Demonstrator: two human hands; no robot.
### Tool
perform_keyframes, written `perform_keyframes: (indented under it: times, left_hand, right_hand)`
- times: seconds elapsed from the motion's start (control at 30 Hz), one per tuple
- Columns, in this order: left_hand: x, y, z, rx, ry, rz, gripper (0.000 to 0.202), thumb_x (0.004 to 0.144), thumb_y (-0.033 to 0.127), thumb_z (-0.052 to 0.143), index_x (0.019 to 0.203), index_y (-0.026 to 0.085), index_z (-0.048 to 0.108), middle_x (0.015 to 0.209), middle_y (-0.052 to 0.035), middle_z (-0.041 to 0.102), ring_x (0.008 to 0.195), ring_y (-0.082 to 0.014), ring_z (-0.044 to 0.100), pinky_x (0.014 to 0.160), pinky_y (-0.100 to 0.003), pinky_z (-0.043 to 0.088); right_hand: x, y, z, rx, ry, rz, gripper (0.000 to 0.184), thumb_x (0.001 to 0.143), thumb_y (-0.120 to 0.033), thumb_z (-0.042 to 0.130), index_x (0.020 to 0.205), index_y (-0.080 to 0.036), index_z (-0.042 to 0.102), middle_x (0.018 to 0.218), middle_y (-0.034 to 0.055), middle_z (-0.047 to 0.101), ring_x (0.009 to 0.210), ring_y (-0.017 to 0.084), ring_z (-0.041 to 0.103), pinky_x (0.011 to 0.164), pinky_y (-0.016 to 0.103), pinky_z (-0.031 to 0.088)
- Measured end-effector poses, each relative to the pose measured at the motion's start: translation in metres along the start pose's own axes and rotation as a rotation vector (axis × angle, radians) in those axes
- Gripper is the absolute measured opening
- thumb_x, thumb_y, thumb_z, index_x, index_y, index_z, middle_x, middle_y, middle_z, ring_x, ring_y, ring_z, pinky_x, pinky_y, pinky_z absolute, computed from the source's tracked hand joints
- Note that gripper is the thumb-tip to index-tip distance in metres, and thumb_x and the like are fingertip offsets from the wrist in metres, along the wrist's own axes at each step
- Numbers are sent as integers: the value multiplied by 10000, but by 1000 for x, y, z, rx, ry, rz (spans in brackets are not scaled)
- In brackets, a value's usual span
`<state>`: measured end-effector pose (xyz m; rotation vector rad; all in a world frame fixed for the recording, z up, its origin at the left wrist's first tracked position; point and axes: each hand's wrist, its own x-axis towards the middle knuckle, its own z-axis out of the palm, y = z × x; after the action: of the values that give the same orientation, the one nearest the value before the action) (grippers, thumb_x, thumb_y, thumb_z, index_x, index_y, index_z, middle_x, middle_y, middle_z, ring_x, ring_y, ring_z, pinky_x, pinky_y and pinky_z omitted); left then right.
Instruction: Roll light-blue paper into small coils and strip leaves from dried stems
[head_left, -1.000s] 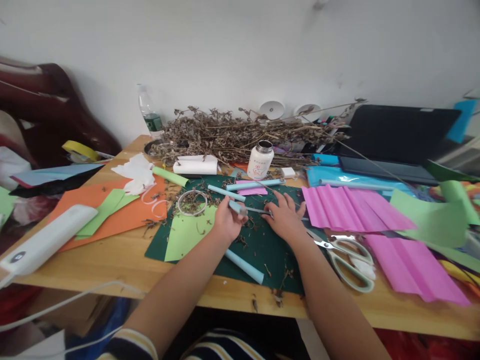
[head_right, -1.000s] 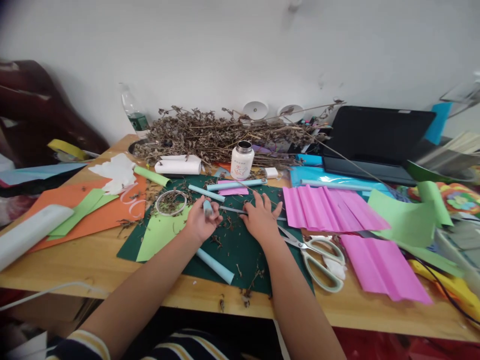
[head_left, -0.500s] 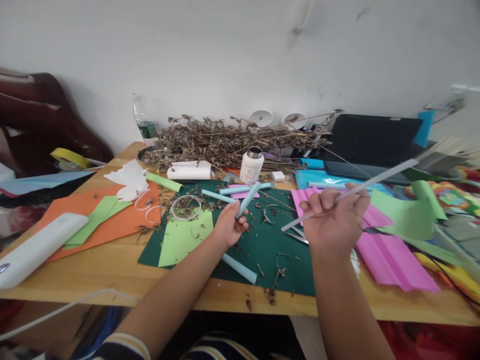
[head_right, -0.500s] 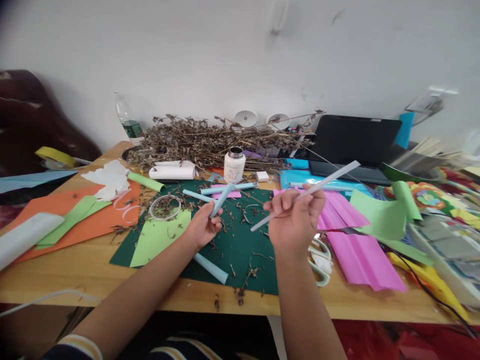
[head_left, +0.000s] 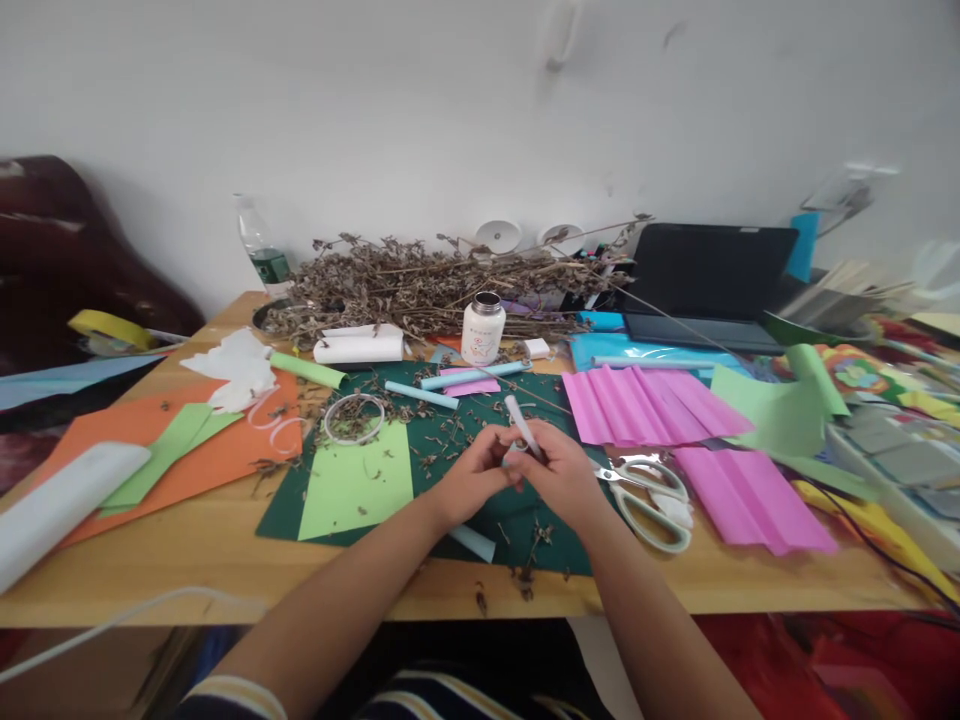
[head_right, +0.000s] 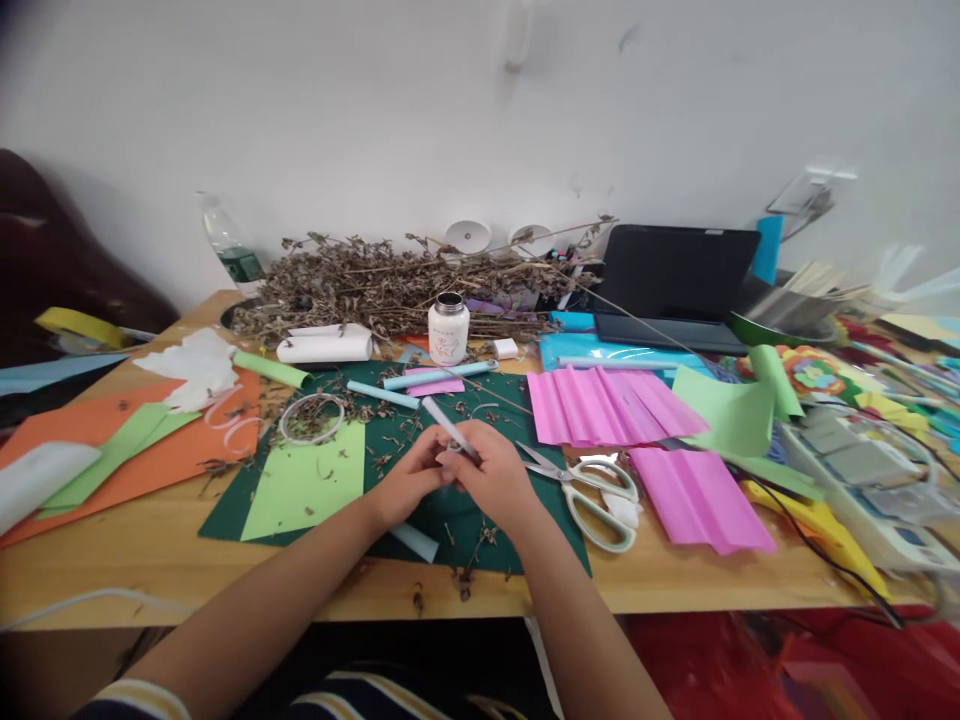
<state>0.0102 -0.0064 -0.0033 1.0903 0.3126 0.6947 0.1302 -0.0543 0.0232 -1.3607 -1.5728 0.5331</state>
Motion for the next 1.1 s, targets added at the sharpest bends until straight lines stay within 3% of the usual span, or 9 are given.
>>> perform_keyframes:
  times: [0.1, 0.2, 0.27, 0.3, 0.4, 0.53, 0.77, 1.1]
  left_hand:
    - [-1, -5, -2, 15, 28, 55, 270, 622, 320, 597, 838, 172, 532, 709, -13, 502, 596, -109, 459, 556, -223, 370]
    - [-1, -8, -3, 110, -12, 65, 335, 707, 466, 438, 717, 149, 548, 594, -15, 461, 543, -113, 422, 549, -235, 338]
    - [-1, -8, -1, 214, -49, 50, 384, 746, 461, 353, 584, 152, 514, 528, -13, 425, 505, -112, 391, 535, -241, 312]
    - [0, -8, 0, 257, -64, 44, 382, 750, 437, 344, 533, 158, 487, 505, -11, 409, 492, -113, 378, 528, -244, 300]
    - [0, -9, 2, 324, -79, 54, 338, 730, 351, 361, 452, 171, 429, 460, -11, 380, 480, -120, 359, 520, -254, 277]
    - [1, -14, 0, 264, -30, 63, 324, 710, 314, 332, 425, 174, 394, 435, -11, 367, 458, -117, 351, 492, -256, 258]
    - [4, -22, -4, 227, -7, 76, 413, 726, 463, 318, 453, 162, 390, 428, 13, 343, 435, -96, 322, 467, -252, 243]
    - [5, -32, -4, 223, 16, 20, 517, 781, 514, 157, 455, 166, 358, 414, 26, 312, 430, -88, 310, 473, -250, 249]
  right_hand:
    - [-2, 1, -2, -6, -17, -158, 120, 738, -269, 480, 798, -202, 558, 855, 51, 544, 809, 162, 521, 689, 302, 441]
    - [-1, -3, -10, 241, 223, -134, 170, 788, -323, 393, 752, -206, 512, 712, 19, 488, 552, 98, 470, 482, 243, 401]
    - [1, -14, -17, 490, 393, -107, 249, 822, -359, 290, 662, -220, 422, 546, -40, 358, 376, 59, 295, 352, 192, 271]
    - [2, -21, -21, 587, 416, -108, 286, 831, -378, 244, 626, -223, 372, 500, -56, 290, 352, 58, 231, 335, 181, 224]
    - [8, -45, -30, 696, 388, -155, 340, 833, -425, 205, 578, -220, 301, 457, -67, 196, 342, 66, 167, 332, 170, 186]
    - [16, -62, -26, 788, 323, -222, 346, 802, -460, 305, 559, -213, 309, 450, -71, 197, 337, 57, 174, 329, 160, 193]
    - [25, -63, -13, 955, 231, -250, 331, 795, -437, 357, 561, -202, 342, 450, -74, 214, 346, 51, 185, 332, 166, 191]
    - [25, -61, 0, 930, 136, -257, 311, 811, -394, 362, 584, -185, 407, 461, -70, 252, 360, 45, 220, 344, 179, 190]
